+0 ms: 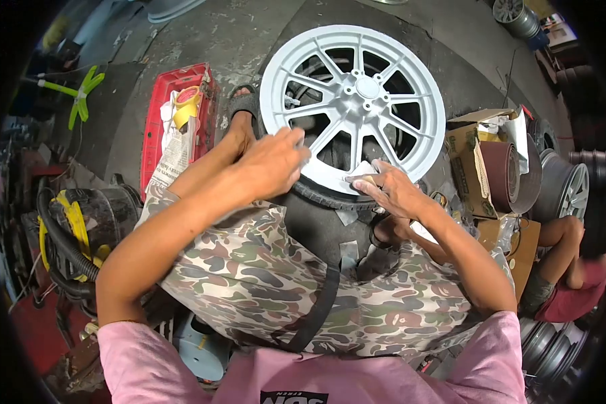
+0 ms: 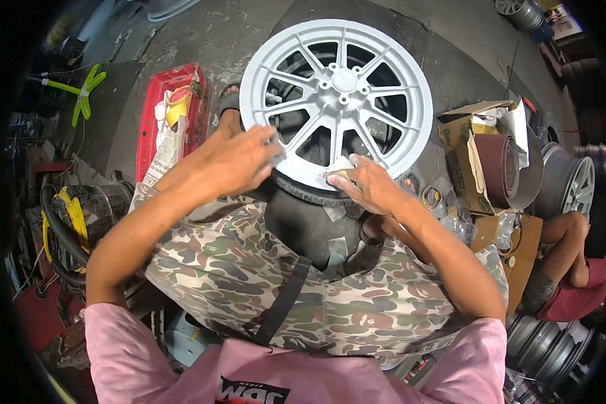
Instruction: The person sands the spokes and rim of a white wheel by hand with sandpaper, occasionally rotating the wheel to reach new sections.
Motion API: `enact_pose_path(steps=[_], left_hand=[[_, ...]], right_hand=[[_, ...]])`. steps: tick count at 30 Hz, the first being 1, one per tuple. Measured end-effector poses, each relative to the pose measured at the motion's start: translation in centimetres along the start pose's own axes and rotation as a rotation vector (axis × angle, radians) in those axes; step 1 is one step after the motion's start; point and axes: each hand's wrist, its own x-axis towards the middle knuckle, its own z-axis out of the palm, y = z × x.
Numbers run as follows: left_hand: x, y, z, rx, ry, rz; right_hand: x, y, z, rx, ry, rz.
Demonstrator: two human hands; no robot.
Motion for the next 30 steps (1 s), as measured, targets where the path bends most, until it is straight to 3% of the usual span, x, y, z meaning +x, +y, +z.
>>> enact_pose_path(steps=[1, 3, 7, 9, 12, 14, 18, 20, 24, 30], left_hand=[[-0.2, 0.1, 0.6, 0.013, -0.005, -0.004], [-0.1, 0.1, 1.4, 0.022, -0.003, -0.003], [0.4, 0.2, 1.8, 0.078, -0.028, -0.013], [0.2, -0.3, 2.0, 0.072, -0.028, -0.012], [0.1, -1.0, 2.3, 0.083, -0.024, -0.018], [0.2, -0.8, 2.8, 0.121, -0.03, -0.015], [0.7, 0.2, 2.3, 0.139, -0.073, -0.056], [0.6, 0.5, 2.0, 0.175, -0.118, -0.083], [0.4, 0.8, 1.3, 0.213, -0.165, -0.114], [0.4, 1.2, 1.9, 0.291, -0.187, -0.131]], right_hand=[[0.6, -0.1, 0.0, -0.006, 0.0, -0.003], [2.7, -1.1, 0.8, 0.331, -0.084, -0.024], [6.1, -3.4, 3.3, 0.36, 0.082, -0.034], [6.0, -2.9, 3.5, 0.304, 0.002, -0.045], [2.0, -1.5, -1.3, 0.158, -0.17, -0.001], [1.2, -1.4, -1.3, 0.14, -0.159, 0.032], [5.1, -3.4, 2.8, 0.094, -0.071, -0.126], [5.8, -4.4, 3.8, 0.004, 0.12, -0.182], [1.6, -2.6, -0.1, -0.108, -0.018, -0.096], [4.9, -4.3, 3.7, -0.084, 0.131, -0.11]])
